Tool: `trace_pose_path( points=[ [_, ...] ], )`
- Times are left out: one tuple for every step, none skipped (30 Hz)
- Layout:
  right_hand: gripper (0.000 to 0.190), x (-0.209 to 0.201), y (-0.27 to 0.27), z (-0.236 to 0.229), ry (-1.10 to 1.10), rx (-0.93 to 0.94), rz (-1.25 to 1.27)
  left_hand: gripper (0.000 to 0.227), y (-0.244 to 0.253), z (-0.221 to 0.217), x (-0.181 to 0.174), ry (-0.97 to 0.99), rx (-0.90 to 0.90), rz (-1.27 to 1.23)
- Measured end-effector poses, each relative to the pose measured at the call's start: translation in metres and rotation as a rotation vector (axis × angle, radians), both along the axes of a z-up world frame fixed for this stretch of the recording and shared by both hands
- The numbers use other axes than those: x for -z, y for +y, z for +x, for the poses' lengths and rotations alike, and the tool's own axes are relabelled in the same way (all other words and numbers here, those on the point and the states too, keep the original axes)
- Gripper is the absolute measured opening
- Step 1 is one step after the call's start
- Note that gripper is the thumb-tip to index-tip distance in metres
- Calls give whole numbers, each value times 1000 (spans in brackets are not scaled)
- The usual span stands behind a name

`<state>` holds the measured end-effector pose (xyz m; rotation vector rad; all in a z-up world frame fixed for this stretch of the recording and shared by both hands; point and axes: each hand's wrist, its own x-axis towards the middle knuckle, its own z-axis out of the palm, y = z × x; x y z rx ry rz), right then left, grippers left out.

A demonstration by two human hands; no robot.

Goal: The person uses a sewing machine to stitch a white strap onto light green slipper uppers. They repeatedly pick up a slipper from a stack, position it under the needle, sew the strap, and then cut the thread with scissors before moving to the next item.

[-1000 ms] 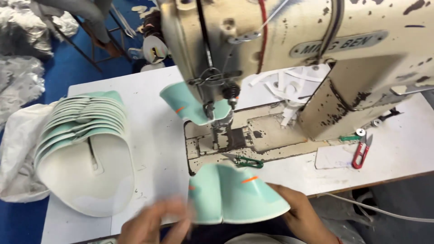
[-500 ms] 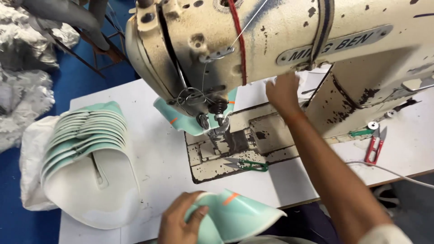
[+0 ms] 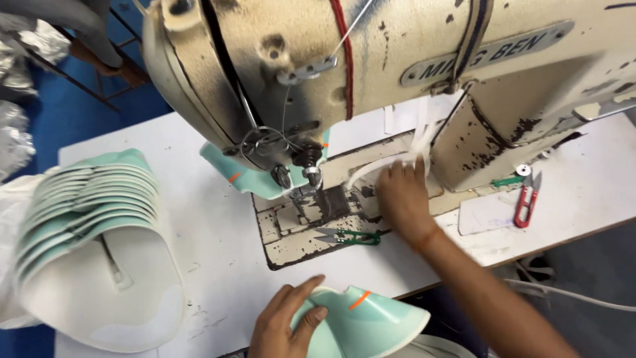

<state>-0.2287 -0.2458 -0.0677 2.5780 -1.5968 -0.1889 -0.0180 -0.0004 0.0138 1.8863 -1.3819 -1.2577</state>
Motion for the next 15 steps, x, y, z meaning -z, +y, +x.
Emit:
trace_pose_path(
  points=[
    [37,1,15,-7,-6,-26,-118,55,-1,-1,-1,-62,-9,-20],
    [39,2,31,-13,-13,-53,-235,58,-2,0,-1,-124,-19,-41],
    [39,-13,38,-15,9,-70,-227,58,2,-4,1,-100,-33,-33],
    [29,-30,44,-17,-12,16,-15,57,5,-8,1,-111,-59,-137],
    [20,-47,47,-14,-45,111,185,56,5,-7,0,-136,-84,-250],
    [20,-50,38,-16,-33,101,182,56,7,-11,-1,-126,-96,-252],
    [27,-53,29,-15,-209,59,82,53,8,-12,-2,-91,-134,-309],
    [36,-56,19,-15,-384,18,-18,51,9,-14,-4,-56,-171,-366],
    [36,-57,-5,-10,-387,10,-21,51,12,-17,-4,-60,-178,-371],
    [35,-59,-29,-5,-544,104,74,51,14,-19,-4,-51,-179,-369],
    [35,-61,-53,3,-704,194,175,51,17,-20,-5,-49,-182,-367],
    [35,-44,-80,0,-710,181,176,51,20,-19,-7,-57,-192,-371],
    [35,-26,-108,2,-732,141,20,52,23,-17,-9,-65,-147,-290],
    [36,-8,-136,4,-754,101,-137,54,26,-15,-11,-72,-102,-208],
    [36,2,-148,9,-765,87,-127,54,30,-11,-12,-84,-118,-205]
  ],
)
